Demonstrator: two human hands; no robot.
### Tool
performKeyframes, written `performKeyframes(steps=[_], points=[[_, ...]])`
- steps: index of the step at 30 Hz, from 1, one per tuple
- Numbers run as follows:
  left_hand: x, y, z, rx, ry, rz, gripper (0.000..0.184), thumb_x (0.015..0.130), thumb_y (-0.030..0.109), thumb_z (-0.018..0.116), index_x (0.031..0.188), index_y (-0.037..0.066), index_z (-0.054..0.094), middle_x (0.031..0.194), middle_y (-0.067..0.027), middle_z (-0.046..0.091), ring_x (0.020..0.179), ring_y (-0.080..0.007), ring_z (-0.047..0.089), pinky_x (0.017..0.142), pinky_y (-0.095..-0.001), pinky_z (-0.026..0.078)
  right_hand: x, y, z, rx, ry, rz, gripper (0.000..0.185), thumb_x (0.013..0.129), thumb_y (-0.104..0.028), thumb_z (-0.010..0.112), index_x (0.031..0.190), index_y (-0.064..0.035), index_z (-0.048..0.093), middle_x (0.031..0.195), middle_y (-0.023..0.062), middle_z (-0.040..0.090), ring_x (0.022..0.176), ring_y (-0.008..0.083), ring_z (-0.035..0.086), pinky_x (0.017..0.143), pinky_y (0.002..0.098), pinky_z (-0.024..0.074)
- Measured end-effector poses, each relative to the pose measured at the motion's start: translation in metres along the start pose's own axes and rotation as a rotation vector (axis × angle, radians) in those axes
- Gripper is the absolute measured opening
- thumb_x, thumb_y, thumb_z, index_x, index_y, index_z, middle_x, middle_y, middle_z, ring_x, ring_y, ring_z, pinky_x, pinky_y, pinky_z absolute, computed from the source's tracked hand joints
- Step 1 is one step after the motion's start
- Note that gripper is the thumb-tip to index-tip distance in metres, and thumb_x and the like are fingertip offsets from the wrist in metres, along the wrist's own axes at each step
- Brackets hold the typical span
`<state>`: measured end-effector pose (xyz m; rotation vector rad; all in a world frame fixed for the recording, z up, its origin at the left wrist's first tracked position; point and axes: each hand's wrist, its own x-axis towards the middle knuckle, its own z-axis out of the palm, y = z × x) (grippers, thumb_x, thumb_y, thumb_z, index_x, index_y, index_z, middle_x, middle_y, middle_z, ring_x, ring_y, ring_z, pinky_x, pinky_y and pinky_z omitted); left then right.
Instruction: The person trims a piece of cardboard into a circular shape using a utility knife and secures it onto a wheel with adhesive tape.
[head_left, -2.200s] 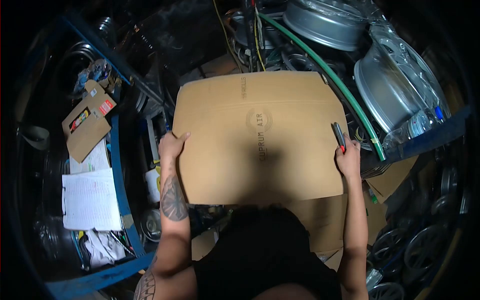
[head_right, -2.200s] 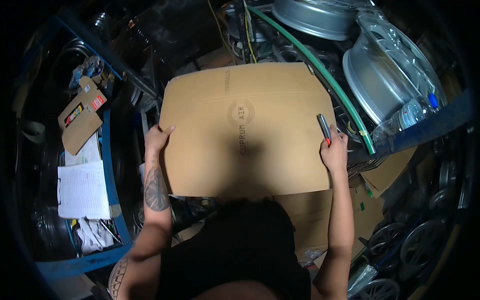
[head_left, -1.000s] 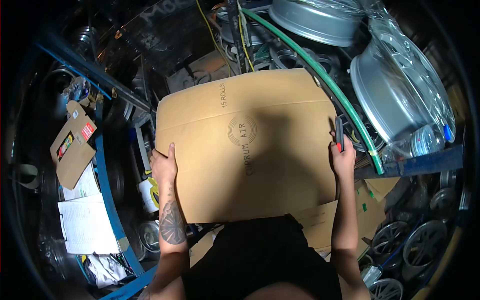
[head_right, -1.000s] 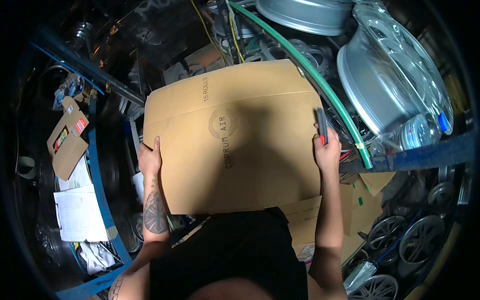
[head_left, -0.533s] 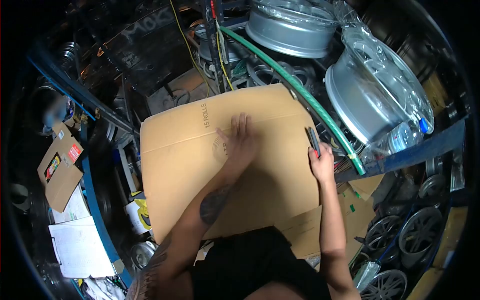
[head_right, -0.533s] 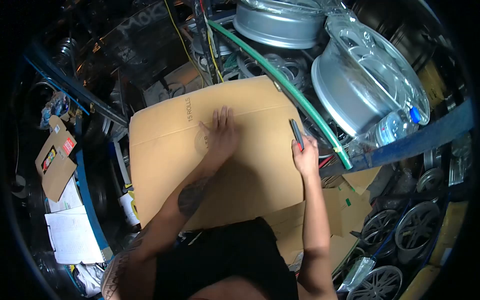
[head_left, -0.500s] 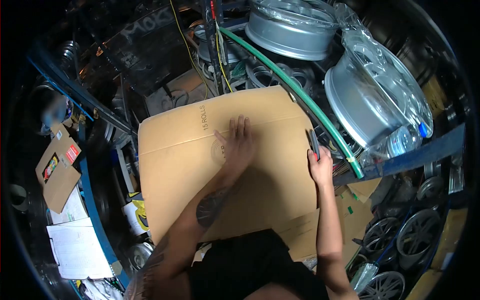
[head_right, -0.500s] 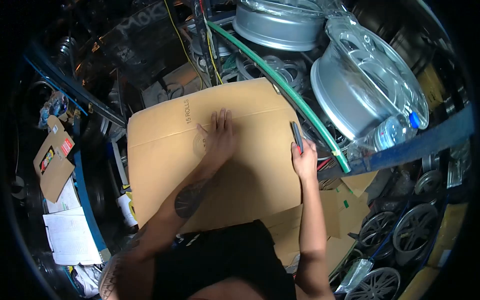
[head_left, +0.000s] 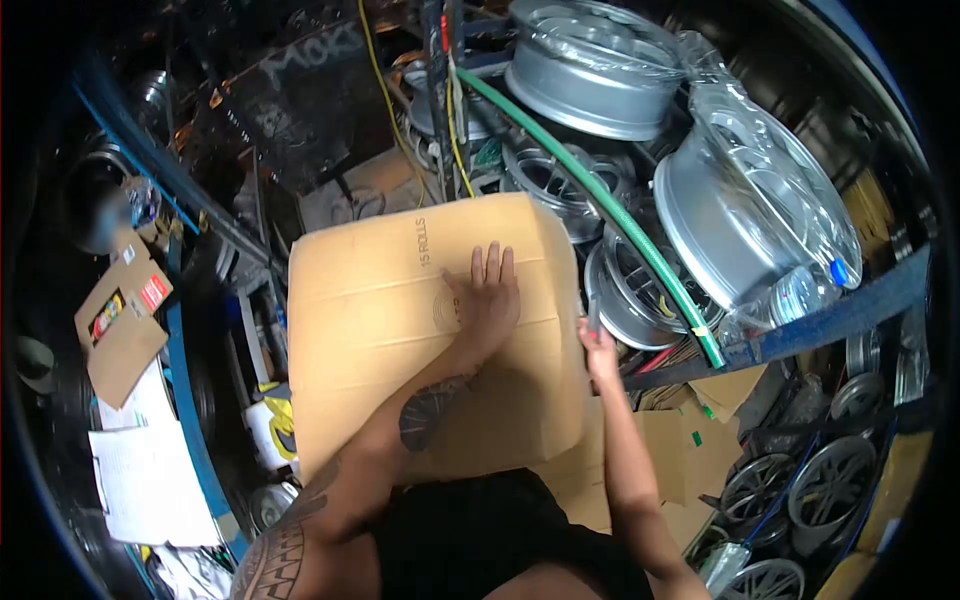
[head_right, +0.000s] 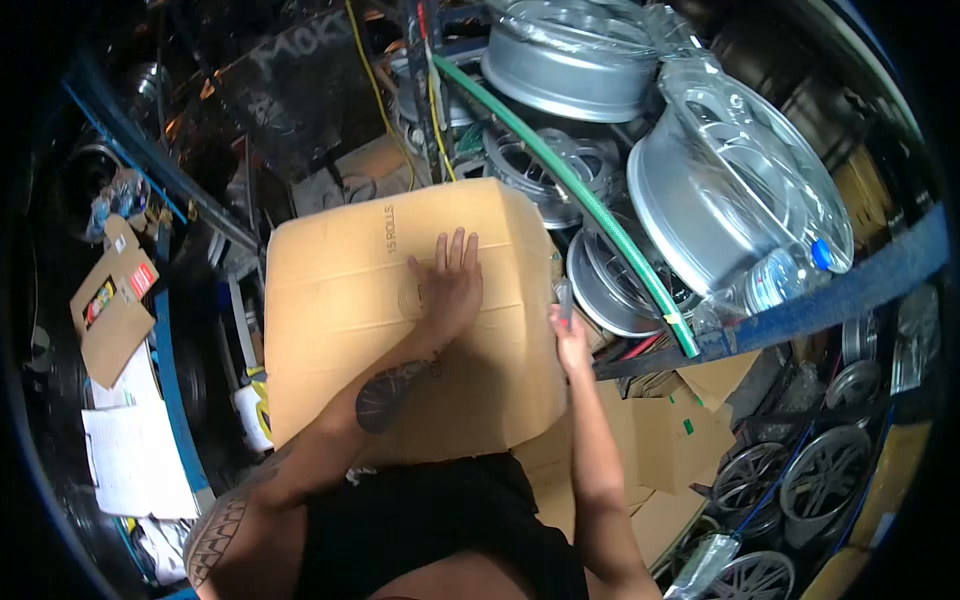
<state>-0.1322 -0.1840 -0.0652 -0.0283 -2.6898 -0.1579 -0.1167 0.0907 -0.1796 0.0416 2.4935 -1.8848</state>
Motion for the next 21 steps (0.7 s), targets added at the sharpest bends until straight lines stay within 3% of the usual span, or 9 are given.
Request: performKeyframes(steps=[1,2,4,5,7,9,13,17,21], points=[[0.004,0.002,0.003,-0.026,-0.009,-0.002,0.052,0.102,0.027,0.049,0.151,0.011,0.047,0.158,-0.0136,0.044,0.145,-0.0371,0.043,0.102,-0.0894,0.017,0.002,-0.026,-0.02,-0.318,0.048,-0.213,0.04,0.104,-0.023,0.059,0.138,-0.0028,0.056,0.114,0.0193,0.071,0.108,0.0339,0.068,0.095,0.0438,0.0507],[0.007,0.003,0.003,0.001,0.105,0.014,0.045,0.099,0.025,0.052,0.142,0.011,0.055,0.149,-0.0138,0.052,0.136,-0.0366,0.05,0.102,-0.0861,0.023,-0.005,-0.072,-0.032,-0.499,0.112,-0.163,0.041,0.105,-0.023,0.057,0.14,-0.0025,0.05,0.11,0.0255,0.07,0.105,0.041,0.067,0.091,0.0496,0.0508],[0.035,0.004,-0.031,-0.015,-0.185,0.028,0.039,0.096,0.024,0.056,0.131,0.009,0.06,0.14,-0.0139,0.058,0.13,-0.0359,0.055,0.101,-0.0838,0.026,-0.016,-0.151,-0.049,-0.656,0.14,-0.123,0.049,0.107,-0.02,0.05,0.15,-0.0049,0.031,0.114,0.0385,0.063,0.1,0.0576,0.062,0.088,0.0598,0.0497],[0.054,0.001,-0.044,-0.018,-0.324,0.031,0.037,0.094,0.024,0.057,0.126,0.008,0.063,0.135,-0.0139,0.061,0.126,-0.0355,0.057,0.101,-0.0826,0.028,-0.019,-0.176,-0.046,-0.613,0.149,-0.139,0.05,0.106,-0.018,0.05,0.15,-0.0013,0.031,0.121,0.0394,0.06,0.108,0.0569,0.061,0.095,0.0574,0.0488],[0.093,-0.014,-0.02,0.015,-0.014,0.076,0.029,0.093,0.027,0.058,0.114,0.008,0.065,0.122,-0.0137,0.064,0.115,-0.0338,0.06,0.102,-0.072,0.037,-0.008,-0.175,-0.035,-0.618,0.074,-0.344,0.05,0.105,-0.016,0.052,0.148,0.0026,0.032,0.124,0.0405,0.058,0.117,0.0562,0.057,0.1,0.0565,0.0463],[0.136,-0.033,-0.006,0.055,0.228,0.097,0.032,0.094,0.029,0.057,0.115,0.006,0.065,0.123,-0.0167,0.065,0.117,-0.0352,0.061,0.101,-0.0661,0.043,-0.007,-0.208,-0.011,-0.66,-0.112,-0.194,0.043,0.102,-0.013,0.055,0.141,0.0047,0.046,0.118,0.0366,0.062,0.117,0.0518,0.059,0.099,0.0534,0.0473],[0.173,-0.057,0.037,-0.305,-0.231,-0.04,0.042,0.105,0.037,0.045,0.105,0.004,0.071,0.095,-0.0219,0.075,0.088,-0.0426,0.073,0.091,-0.0523,0.054,0.024,-0.227,0.041,-0.568,-0.134,-0.132,0.047,0.103,-0.019,0.056,0.148,-0.0057,0.046,0.1,0.034,0.068,0.102,0.0517,0.066,0.091,0.055,0.0509],[0.172,-0.059,0.029,-0.338,-0.247,-0.054,0.045,0.108,0.037,0.042,0.1,0.005,0.073,0.094,-0.0209,0.076,0.093,-0.0389,0.074,0.088,-0.0514,0.054,0.08,-0.231,0.075,-0.639,-0.022,-0.146,0.048,0.105,-0.023,0.055,0.151,-0.0166,0.047,0.108,0.0338,0.068,0.104,0.053,0.064,0.09,0.0582,0.0502],[0.173,-0.064,0.035,-0.397,-0.204,-0.046,0.043,0.108,0.035,0.042,0.098,0.006,0.072,0.093,-0.0201,0.076,0.091,-0.0388,0.073,0.086,-0.0514,0.053,0.137,-0.233,0.097,-0.783,-0.039,-0.201,0.043,0.104,-0.024,0.056,0.146,-0.0146,0.054,0.104,0.0323,0.069,0.101,0.0505,0.067,0.09,0.0576,0.0513]])
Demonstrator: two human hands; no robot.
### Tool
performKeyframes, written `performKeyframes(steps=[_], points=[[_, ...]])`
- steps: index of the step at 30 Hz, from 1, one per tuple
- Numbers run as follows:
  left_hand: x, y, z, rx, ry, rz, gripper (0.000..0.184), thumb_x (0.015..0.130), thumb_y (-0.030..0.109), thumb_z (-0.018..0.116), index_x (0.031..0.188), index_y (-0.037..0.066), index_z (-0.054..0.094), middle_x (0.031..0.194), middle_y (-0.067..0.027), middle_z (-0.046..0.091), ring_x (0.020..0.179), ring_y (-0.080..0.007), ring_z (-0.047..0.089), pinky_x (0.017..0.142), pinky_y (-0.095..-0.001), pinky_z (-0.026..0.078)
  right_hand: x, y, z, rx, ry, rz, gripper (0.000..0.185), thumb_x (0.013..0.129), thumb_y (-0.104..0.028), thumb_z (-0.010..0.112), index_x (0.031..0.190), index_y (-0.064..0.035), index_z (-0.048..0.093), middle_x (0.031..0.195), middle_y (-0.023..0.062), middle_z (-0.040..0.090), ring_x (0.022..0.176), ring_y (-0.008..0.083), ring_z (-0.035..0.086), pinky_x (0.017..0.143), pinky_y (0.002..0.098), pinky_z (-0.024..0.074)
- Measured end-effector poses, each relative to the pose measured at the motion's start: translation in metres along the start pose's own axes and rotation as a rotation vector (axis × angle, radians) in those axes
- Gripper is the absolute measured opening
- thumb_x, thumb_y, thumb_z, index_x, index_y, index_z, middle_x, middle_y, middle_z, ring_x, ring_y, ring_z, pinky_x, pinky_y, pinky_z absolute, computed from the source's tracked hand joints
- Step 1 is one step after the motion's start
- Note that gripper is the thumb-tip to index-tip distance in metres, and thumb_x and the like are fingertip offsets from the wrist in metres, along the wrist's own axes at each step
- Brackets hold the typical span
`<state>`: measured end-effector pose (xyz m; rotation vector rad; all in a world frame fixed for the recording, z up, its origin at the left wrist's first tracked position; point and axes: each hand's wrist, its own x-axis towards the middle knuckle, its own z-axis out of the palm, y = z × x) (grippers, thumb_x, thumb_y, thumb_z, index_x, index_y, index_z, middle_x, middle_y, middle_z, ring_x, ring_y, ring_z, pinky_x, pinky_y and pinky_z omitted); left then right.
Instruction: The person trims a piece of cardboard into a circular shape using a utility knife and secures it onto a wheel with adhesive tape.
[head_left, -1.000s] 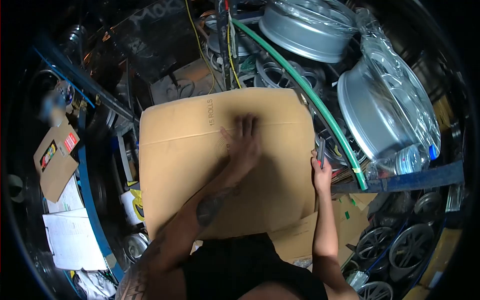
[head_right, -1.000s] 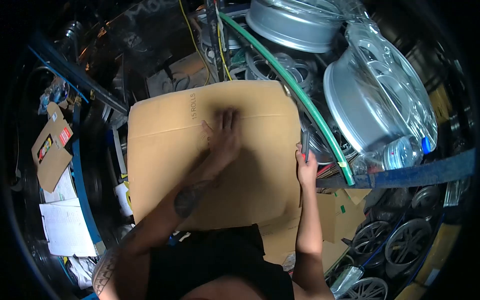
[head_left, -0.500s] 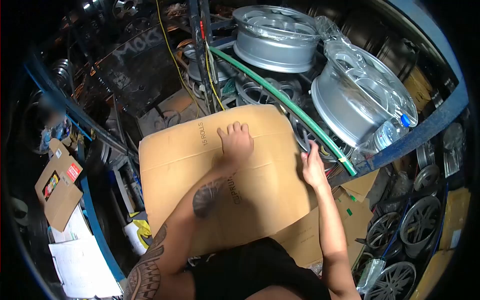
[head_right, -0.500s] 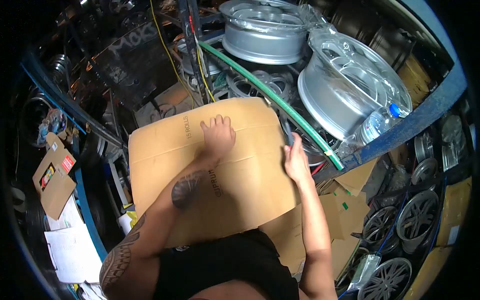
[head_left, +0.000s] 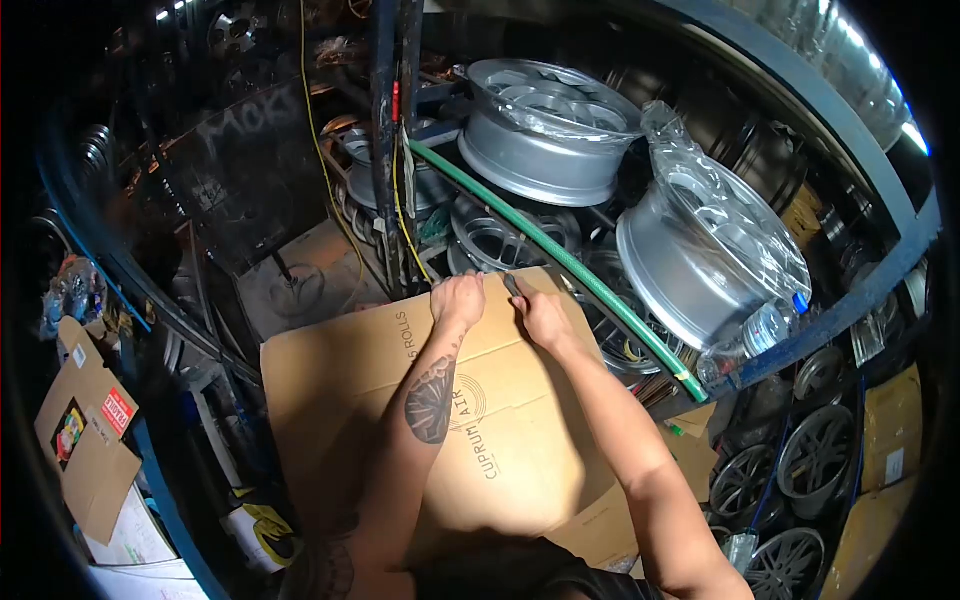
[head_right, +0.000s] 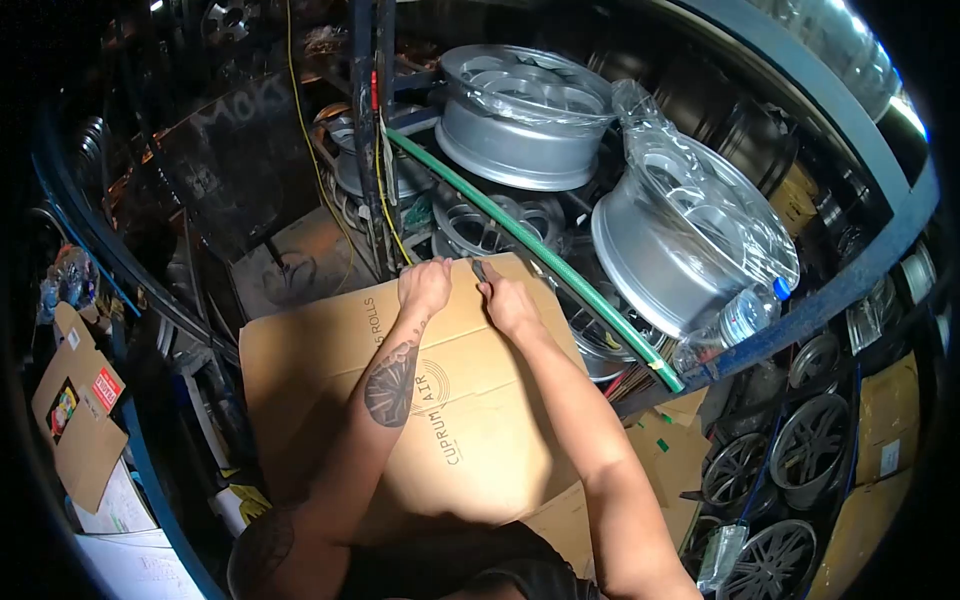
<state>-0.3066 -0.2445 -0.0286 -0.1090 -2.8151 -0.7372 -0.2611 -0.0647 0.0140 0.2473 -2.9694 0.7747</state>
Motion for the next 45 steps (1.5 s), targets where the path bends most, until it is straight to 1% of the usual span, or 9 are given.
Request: performKeyframes(steps=[12,22,26,29,32,38,40,42,45], points=[[0.014,-0.009,0.002,-0.078,-0.015,-0.09,0.036,0.106,0.035,0.048,0.107,0.013,0.076,0.104,-0.0182,0.075,0.1,-0.0385,0.071,0.09,-0.0503,0.053,0.033,-0.005,-0.027,-0.41,-0.3,-0.048,0.033,0.099,-0.025,0.058,0.127,-0.0146,0.069,0.106,0.0248,0.072,0.1,0.0432,0.069,0.088,0.0506,0.0557],[0.028,-0.012,-0.007,-0.05,-0.088,-0.208,0.043,0.105,0.044,0.045,0.113,0.013,0.073,0.109,-0.0198,0.074,0.106,-0.0424,0.069,0.092,-0.054,0.052,-0.238,-0.009,-0.116,-0.427,-0.533,0.254,0.052,0.105,-0.034,0.053,0.155,-0.0281,0.044,0.081,0.0222,0.07,0.071,0.0409,0.071,0.067,0.051,0.0589],[0.025,-0.01,-0.016,-0.049,-0.068,-0.206,0.043,0.104,0.044,0.046,0.113,0.012,0.073,0.108,-0.0195,0.074,0.106,-0.0419,0.069,0.092,-0.0542,0.052,-0.395,0.054,-0.13,-0.638,-1.024,0.356,0.029,0.097,-0.026,0.053,0.114,-0.0133,0.073,0.099,0.0119,0.072,0.101,0.0352,0.069,0.087,0.0465,0.0543],[0.022,-0.015,-0.015,-0.011,-0.039,-0.189,0.043,0.104,0.045,0.046,0.113,0.012,0.072,0.108,-0.0192,0.075,0.106,-0.0415,0.069,0.091,-0.0543,0.051,-0.546,0.155,-0.129,-0.741,-1.047,0.414,0.036,0.094,-0.045,0.059,0.096,-0.0141,0.078,0.099,0.0107,0.076,0.098,0.029,0.073,0.086,0.0418,0.0581],[0.03,-0.034,0.015,0.256,0.093,-0.055,0.04,0.102,0.042,0.049,0.116,0.011,0.07,0.113,-0.0188,0.073,0.106,-0.0417,0.068,0.091,-0.0555,0.05,-0.436,0.077,-0.161,-0.503,-0.539,0.722,0.049,0.099,-0.053,0.059,0.118,-0.0106,0.077,0.095,0.0217,0.075,0.088,0.0396,0.074,0.08,0.0492,0.0581],[-0.064,-0.025,0.017,0.204,0.391,0.443,0.046,0.095,0.028,0.062,0.136,0.008,0.061,0.142,-0.0244,0.058,0.131,-0.0445,0.054,0.109,-0.0517,0.044,-0.284,0.068,-0.08,0.214,0.266,0.407,0.034,0.104,-0.018,0.057,0.133,-0.0015,0.064,0.102,0.0295,0.071,0.092,0.0474,0.069,0.082,0.0492,0.0541],[-0.128,-0.028,-0.052,-0.172,0.136,0.182,0.047,0.094,0.017,0.06,0.139,0.007,0.06,0.148,-0.0254,0.053,0.139,-0.0442,0.048,0.114,-0.0513,0.041,-0.243,0.073,-0.053,0.239,0.352,0.05,0.037,0.103,-0.012,0.056,0.138,-0.0015,0.056,0.119,0.0312,0.067,0.108,0.0459,0.067,0.092,0.0486,0.0512],[-0.193,-0.089,-0.096,0.114,0.405,0.094,0.047,0.087,0.009,0.062,0.133,0.0,0.063,0.134,-0.0264,0.062,0.13,-0.0432,0.055,0.11,-0.0523,0.044,-0.209,0.092,-0.026,0.327,0.321,-0.163,0.034,0.099,-0.017,0.065,0.129,0.0,0.062,0.108,0.0267,0.071,0.097,0.0429,0.07,0.087,0.0449,0.0534],[-0.312,-0.114,-0.183,0.456,0.28,-0.646,0.063,0.088,0.032,0.076,0.135,-0.005,0.058,0.136,-0.0301,0.061,0.127,-0.0445,0.058,0.108,-0.0509,0.046,-0.168,0.09,-0.007,0.545,0.06,0.114,0.037,0.089,-0.03,0.08,0.106,0.0015,0.069,0.083,0.0119,0.071,0.075,0.0263,0.067,0.073,0.0386,0.0521]])
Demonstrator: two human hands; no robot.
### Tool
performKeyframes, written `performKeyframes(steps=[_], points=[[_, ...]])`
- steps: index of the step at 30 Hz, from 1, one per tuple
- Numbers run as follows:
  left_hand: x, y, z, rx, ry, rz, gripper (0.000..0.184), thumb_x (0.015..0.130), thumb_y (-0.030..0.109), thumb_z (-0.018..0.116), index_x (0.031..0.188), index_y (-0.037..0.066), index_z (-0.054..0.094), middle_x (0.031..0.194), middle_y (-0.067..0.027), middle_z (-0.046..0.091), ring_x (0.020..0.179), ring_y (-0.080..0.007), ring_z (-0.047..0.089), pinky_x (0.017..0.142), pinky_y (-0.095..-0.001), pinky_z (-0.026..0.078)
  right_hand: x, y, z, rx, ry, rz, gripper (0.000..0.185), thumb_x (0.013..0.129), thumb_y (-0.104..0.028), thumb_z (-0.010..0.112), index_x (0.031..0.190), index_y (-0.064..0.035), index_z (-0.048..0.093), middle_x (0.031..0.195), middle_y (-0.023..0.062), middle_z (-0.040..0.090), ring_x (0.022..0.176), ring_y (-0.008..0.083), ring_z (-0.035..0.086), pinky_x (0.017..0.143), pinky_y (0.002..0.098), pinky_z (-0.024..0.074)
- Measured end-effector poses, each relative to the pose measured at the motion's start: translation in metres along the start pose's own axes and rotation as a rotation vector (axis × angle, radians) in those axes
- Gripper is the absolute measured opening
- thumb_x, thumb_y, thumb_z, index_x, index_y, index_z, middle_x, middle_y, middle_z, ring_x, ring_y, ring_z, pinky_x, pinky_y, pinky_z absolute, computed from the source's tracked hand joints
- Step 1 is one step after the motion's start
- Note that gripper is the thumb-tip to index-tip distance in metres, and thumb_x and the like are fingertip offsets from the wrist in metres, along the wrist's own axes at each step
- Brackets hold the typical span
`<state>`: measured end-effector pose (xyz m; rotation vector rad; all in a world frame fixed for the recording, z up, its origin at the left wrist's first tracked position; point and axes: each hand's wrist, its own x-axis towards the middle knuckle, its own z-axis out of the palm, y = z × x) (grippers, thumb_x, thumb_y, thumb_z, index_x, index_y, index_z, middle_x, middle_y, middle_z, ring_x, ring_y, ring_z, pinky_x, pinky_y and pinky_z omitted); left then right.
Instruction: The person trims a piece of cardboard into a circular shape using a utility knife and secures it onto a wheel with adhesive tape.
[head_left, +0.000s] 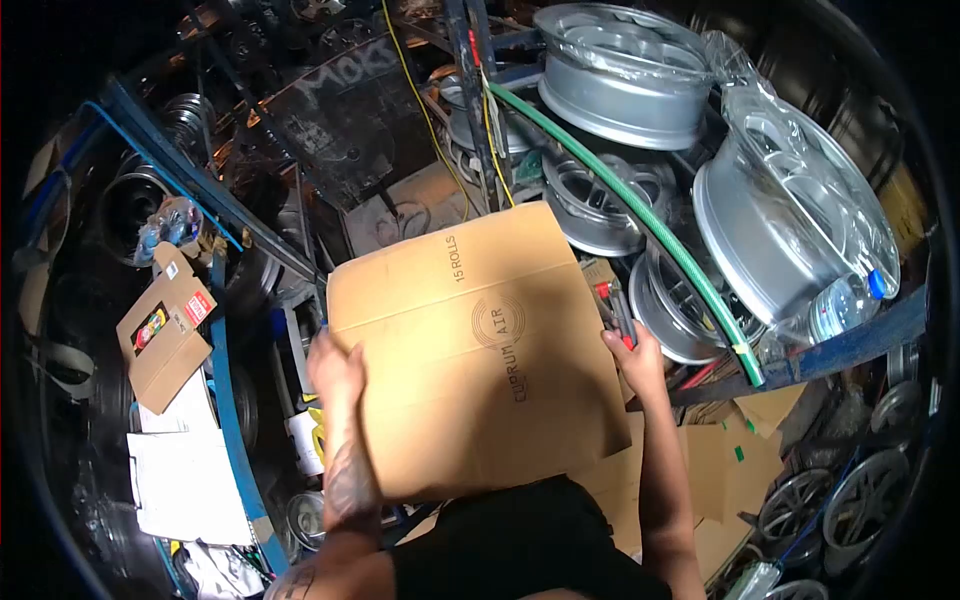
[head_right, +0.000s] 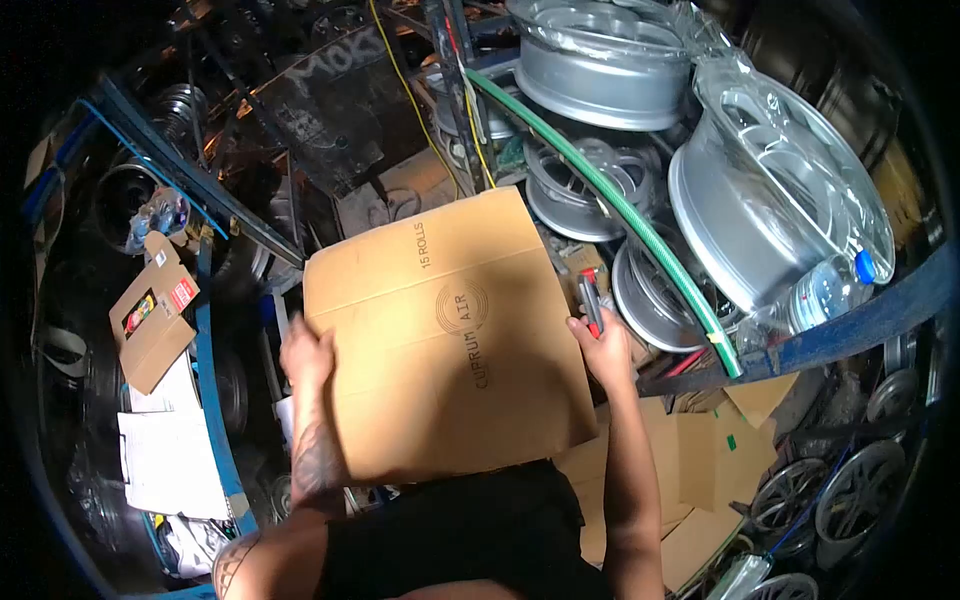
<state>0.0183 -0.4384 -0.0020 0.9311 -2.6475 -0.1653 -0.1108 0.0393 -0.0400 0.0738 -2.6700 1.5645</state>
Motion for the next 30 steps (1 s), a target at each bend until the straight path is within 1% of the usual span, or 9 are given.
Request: performKeyframes(steps=[3,6,15,17,20,21,24,27,30], points=[[-0.033,-0.056,-0.018,-0.178,-0.156,-0.205,0.054,0.089,0.034,0.077,0.123,-0.006,0.067,0.114,-0.0298,0.071,0.11,-0.0454,0.068,0.098,-0.0482,0.052,0.023,0.007,0.023,0.154,-0.169,0.157,0.033,0.089,-0.025,0.082,0.106,0.0004,0.071,0.085,0.0022,0.071,0.075,0.0096,0.062,0.069,0.03,0.05],[-0.051,-0.035,-0.028,-0.225,-0.127,-0.209,0.034,0.09,0.032,0.076,0.102,-0.001,0.077,0.092,-0.026,0.074,0.092,-0.0435,0.072,0.085,-0.0501,0.055,0.022,0.009,0.033,0.564,-0.156,0.161,0.027,0.091,-0.02,0.08,0.107,0.0011,0.071,0.087,0.0008,0.07,0.075,0.0076,0.061,0.068,0.027,0.0492],[-0.018,-0.02,-0.066,0.061,-0.451,-0.175,0.058,0.084,0.056,0.076,0.089,-0.002,0.078,0.099,-0.0265,0.075,0.1,-0.0436,0.072,0.09,-0.0505,0.056,0.026,0.023,0.034,0.547,-0.157,0.221,0.023,0.093,-0.019,0.079,0.105,-0.0008,0.071,0.087,-0.0018,0.065,0.078,0.0088,0.057,0.074,0.0277,0.0469],[0.008,0.015,-0.065,0.218,-0.453,-0.085,0.074,0.086,0.062,0.071,0.115,-0.005,0.07,0.116,-0.0258,0.072,0.112,-0.0414,0.069,0.095,-0.0497,0.054,0.023,0.007,0.028,0.649,-0.16,0.289,0.022,0.093,-0.019,0.079,0.104,-0.0014,0.071,0.088,-0.0021,0.064,0.08,0.0093,0.056,0.076,0.0285,0.0463],[0.053,0.1,-0.018,-0.068,-0.187,0.284,0.053,0.089,0.046,0.073,0.108,-0.004,0.067,0.107,-0.0273,0.071,0.105,-0.0444,0.068,0.093,-0.0522,0.053,0.029,0.011,0.011,0.37,-0.21,0.242,0.025,0.091,-0.021,0.081,0.102,-0.0008,0.07,0.088,-0.0004,0.064,0.08,0.0113,0.056,0.076,0.0297,0.0458],[0.072,0.13,0.024,-0.193,-0.136,0.414,0.058,0.09,0.039,0.072,0.126,-0.005,0.063,0.118,-0.0287,0.069,0.114,-0.0449,0.065,0.1,-0.0508,0.05,0.026,0.009,0.004,0.292,-0.227,0.227,0.026,0.09,-0.021,0.081,0.102,-0.0002,0.07,0.087,-0.0002,0.064,0.078,0.0117,0.056,0.075,0.0297,0.0457],[0.102,0.25,0.103,-0.545,-0.093,0.818,0.053,0.095,0.029,0.063,0.134,-0.006,0.06,0.133,-0.0298,0.063,0.126,-0.0426,0.06,0.11,-0.0479,0.045,0.017,0.013,-0.026,-0.037,-0.182,0.171,0.031,0.093,-0.02,0.075,0.113,0.0032,0.069,0.083,0.0096,0.07,0.078,0.0172,0.067,0.076,0.0359,0.0518],[0.107,0.333,0.121,-0.423,-0.429,0.74,0.045,0.099,0.031,0.053,0.129,-0.001,0.066,0.134,-0.0255,0.064,0.126,-0.0399,0.061,0.11,-0.0484,0.045,0.003,-0.05,-0.059,-0.074,-0.187,0.319,0.056,0.099,-0.01,0.062,0.151,0.0015,0.044,0.101,0.0178,0.073,0.084,0.0199,0.072,0.079,0.0369,0.0553],[0.1,0.376,0.112,-0.297,-0.583,0.602,0.04,0.102,0.03,0.044,0.124,0.007,0.068,0.127,-0.0197,0.07,0.119,-0.0363,0.066,0.106,-0.0524,0.046,0.002,-0.052,-0.069,-0.18,-0.206,0.097,0.065,0.1,-0.002,0.053,0.16,0.0003,0.026,0.108,0.015,0.069,0.083,0.0201,0.069,0.08,0.0349,0.0554]])
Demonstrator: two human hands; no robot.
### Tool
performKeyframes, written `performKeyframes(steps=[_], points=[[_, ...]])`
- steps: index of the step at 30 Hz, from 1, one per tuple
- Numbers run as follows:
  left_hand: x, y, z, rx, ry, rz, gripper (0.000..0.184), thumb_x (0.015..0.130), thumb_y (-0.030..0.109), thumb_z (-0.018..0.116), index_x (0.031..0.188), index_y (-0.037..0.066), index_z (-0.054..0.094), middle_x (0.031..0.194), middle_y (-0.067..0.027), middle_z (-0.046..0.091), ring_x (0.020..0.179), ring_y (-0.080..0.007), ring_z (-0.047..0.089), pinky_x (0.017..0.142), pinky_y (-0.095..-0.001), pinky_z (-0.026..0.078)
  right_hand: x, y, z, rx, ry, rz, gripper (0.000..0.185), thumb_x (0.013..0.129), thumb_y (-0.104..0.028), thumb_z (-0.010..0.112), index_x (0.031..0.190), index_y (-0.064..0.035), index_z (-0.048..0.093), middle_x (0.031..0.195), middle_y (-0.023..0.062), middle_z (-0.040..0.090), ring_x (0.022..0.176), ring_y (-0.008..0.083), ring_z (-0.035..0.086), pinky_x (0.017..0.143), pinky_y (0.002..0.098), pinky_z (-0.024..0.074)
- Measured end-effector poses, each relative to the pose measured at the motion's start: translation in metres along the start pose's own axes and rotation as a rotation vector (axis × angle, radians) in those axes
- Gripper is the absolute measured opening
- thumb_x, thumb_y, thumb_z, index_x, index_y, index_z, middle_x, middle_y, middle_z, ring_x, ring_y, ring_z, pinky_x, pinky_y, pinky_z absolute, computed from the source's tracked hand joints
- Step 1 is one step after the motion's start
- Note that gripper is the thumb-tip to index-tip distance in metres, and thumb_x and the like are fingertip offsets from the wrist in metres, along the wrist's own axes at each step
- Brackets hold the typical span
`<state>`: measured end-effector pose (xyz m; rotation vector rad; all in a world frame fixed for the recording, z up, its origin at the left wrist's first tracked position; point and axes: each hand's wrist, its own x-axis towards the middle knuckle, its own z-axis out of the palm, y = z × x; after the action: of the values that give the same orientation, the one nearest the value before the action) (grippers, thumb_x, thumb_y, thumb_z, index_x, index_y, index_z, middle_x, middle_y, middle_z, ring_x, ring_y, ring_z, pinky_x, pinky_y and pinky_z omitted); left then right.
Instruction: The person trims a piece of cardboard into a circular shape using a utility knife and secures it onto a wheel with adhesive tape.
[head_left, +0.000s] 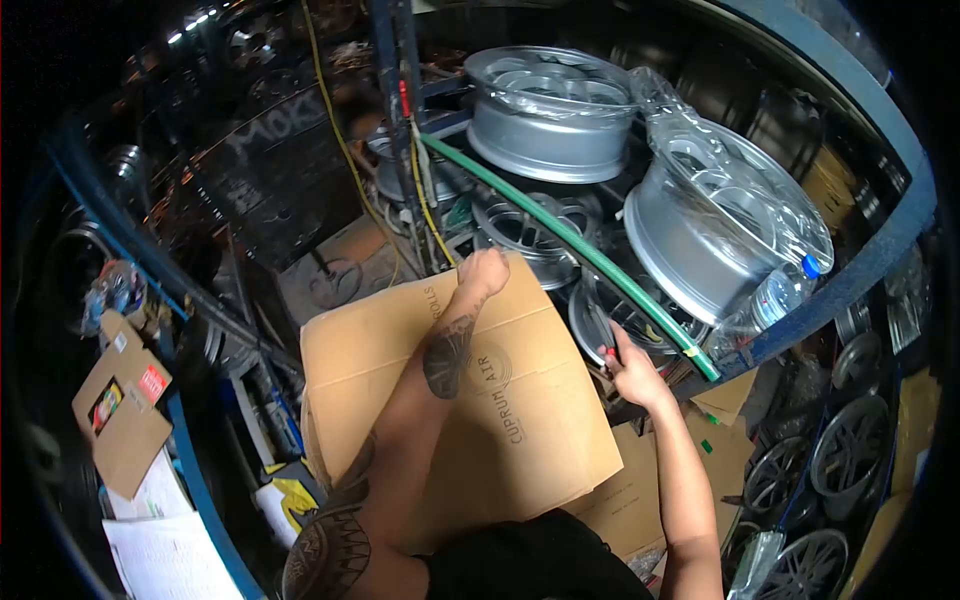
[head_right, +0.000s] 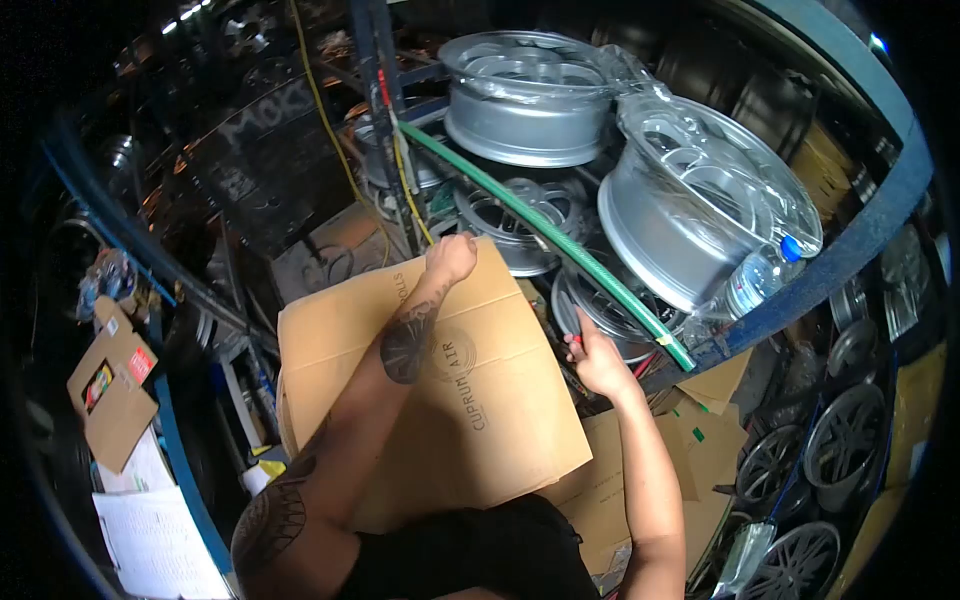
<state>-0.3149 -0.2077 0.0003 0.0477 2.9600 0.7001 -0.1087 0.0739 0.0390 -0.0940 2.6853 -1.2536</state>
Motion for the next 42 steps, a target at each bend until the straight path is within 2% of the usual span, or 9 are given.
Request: performKeyframes(steps=[3,5,9,17,24,29,31,37,42], points=[[-0.002,-0.001,0.027,0.064,0.286,0.065,0.036,0.102,0.028,0.043,0.118,0.009,0.07,0.117,-0.0181,0.073,0.11,-0.0358,0.069,0.1,-0.0548,0.047,0.024,-0.02,0.015,-0.244,0.07,-0.117,0.058,0.104,-0.009,0.053,0.158,-0.0026,0.031,0.112,0.0304,0.068,0.1,0.0454,0.069,0.087,0.0485,0.0524],[0.003,-0.008,0.031,0.02,0.337,0.123,0.031,0.102,0.027,0.045,0.11,0.01,0.071,0.11,-0.0159,0.074,0.104,-0.0354,0.07,0.093,-0.0552,0.048,0.056,-0.035,0.034,-0.19,0.105,-0.16,0.059,0.105,-0.015,0.051,0.157,0.0005,0.031,0.111,0.0377,0.065,0.109,0.0539,0.062,0.094,0.057,0.0484],[0.006,-0.013,0.03,-0.079,0.339,0.138,0.029,0.102,0.029,0.049,0.103,0.011,0.072,0.105,-0.0162,0.075,0.101,-0.0365,0.071,0.089,-0.0552,0.05,0.123,-0.075,0.056,-0.311,0.166,-0.039,0.05,0.106,-0.023,0.05,0.153,-0.0057,0.042,0.108,0.0377,0.066,0.103,0.0545,0.064,0.093,0.0599,0.0496],[0.009,-0.016,0.019,-0.114,0.33,0.108,0.029,0.102,0.029,0.052,0.099,0.009,0.073,0.095,-0.0193,0.075,0.093,-0.0401,0.072,0.085,-0.053,0.053,0.201,-0.079,0.067,-0.521,0.169,-0.163,0.036,0.103,-0.024,0.055,0.133,-0.0076,0.064,0.101,0.0337,0.068,0.098,0.05,0.067,0.09,0.0568,0.0519],[0.015,-0.019,0.011,-0.169,0.279,0.08,0.029,0.101,0.03,0.054,0.101,0.011,0.076,0.095,-0.02,0.075,0.094,-0.0401,0.072,0.09,-0.0508,0.052,0.224,-0.113,0.048,-0.715,-0.012,-0.039,0.035,0.099,-0.026,0.054,0.12,-0.006,0.073,0.114,0.0287,0.071,0.111,0.0433,0.068,0.1,0.0491,0.0533],[0.016,-0.018,0.01,-0.191,0.253,0.02,0.025,0.098,0.03,0.058,0.105,0.017,0.078,0.097,-0.0206,0.075,0.097,-0.0391,0.072,0.091,-0.0491,0.053,0.193,-0.109,0.045,-0.766,-0.06,-0.029,0.036,0.102,-0.027,0.048,0.122,-0.007,0.07,0.113,0.0271,0.072,0.11,0.0423,0.069,0.099,0.0494,0.0541],[0.018,-0.016,0.007,-0.25,0.216,-0.022,0.025,0.098,0.027,0.058,0.104,0.017,0.079,0.099,-0.0183,0.076,0.1,-0.0363,0.073,0.101,-0.0481,0.047,0.178,-0.085,0.043,-0.797,-0.071,-0.097,0.037,0.102,-0.029,0.048,0.124,-0.0069,0.068,0.103,0.0275,0.073,0.1,0.0446,0.071,0.092,0.0521,0.0566],[0.029,-0.019,0.01,-0.264,0.217,-0.093,0.025,0.088,0.022,0.062,0.107,0.023,0.079,0.105,-0.0153,0.077,0.104,-0.0336,0.073,0.103,-0.0461,0.047,0.081,-0.067,0.024,-0.735,-0.102,-0.085,0.04,0.104,-0.03,0.049,0.137,-0.0107,0.061,0.088,0.0281,0.072,0.085,0.0477,0.071,0.078,0.0567,0.0569],[0.034,-0.018,0.013,-0.246,0.282,-0.127,0.025,0.092,0.028,0.062,0.107,0.021,0.08,0.106,-0.0171,0.076,0.105,-0.0384,0.071,0.093,-0.0469,0.055,-0.018,-0.06,0.009,-0.748,-0.166,0.129,0.034,0.105,-0.03,0.05,0.136,-0.0168,0.059,0.078,0.0263,0.069,0.076,0.047,0.07,0.07,0.0569,0.056]])
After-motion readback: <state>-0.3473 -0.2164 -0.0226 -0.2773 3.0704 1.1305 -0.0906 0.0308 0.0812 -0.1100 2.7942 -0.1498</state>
